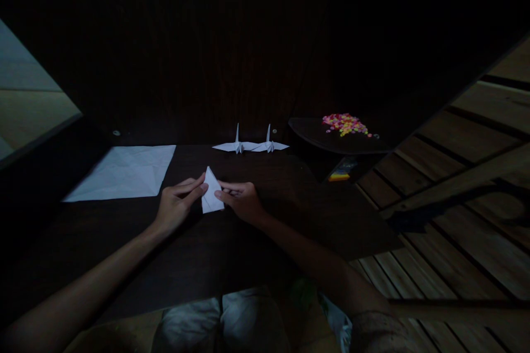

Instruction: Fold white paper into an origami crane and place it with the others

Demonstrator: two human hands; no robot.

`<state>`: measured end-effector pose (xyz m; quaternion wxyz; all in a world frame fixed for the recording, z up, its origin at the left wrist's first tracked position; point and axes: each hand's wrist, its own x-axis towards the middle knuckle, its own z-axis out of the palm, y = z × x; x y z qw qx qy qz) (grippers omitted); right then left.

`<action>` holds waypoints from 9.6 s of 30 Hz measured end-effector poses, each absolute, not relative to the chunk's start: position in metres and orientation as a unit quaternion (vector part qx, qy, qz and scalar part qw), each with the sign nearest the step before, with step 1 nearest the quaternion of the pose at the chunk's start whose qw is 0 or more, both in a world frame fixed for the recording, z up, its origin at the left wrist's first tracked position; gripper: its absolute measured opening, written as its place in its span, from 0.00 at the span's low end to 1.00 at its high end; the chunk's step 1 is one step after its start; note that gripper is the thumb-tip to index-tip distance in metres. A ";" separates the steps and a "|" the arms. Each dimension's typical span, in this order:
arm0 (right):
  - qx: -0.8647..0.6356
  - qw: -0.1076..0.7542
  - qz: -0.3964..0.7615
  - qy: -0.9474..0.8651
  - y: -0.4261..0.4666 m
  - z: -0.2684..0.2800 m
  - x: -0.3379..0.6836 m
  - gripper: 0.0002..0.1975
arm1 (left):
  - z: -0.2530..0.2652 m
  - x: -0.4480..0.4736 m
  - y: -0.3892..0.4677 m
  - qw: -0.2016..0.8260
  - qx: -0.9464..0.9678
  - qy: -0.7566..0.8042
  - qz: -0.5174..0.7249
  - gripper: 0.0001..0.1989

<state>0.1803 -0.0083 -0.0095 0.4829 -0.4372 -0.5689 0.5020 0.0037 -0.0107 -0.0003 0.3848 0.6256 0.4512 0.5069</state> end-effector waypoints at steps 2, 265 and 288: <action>-0.435 0.486 0.506 -0.564 -0.008 -0.008 0.181 0.21 | 0.000 0.004 -0.011 0.388 0.626 0.448 0.507 0.18; -0.429 0.500 0.499 -0.563 -0.011 -0.003 0.177 0.14 | -0.001 0.011 -0.017 0.406 0.667 0.378 0.498 0.16; -0.397 0.455 0.538 -0.587 -0.007 -0.006 0.181 0.12 | 0.001 0.011 -0.018 0.404 0.692 0.378 0.463 0.13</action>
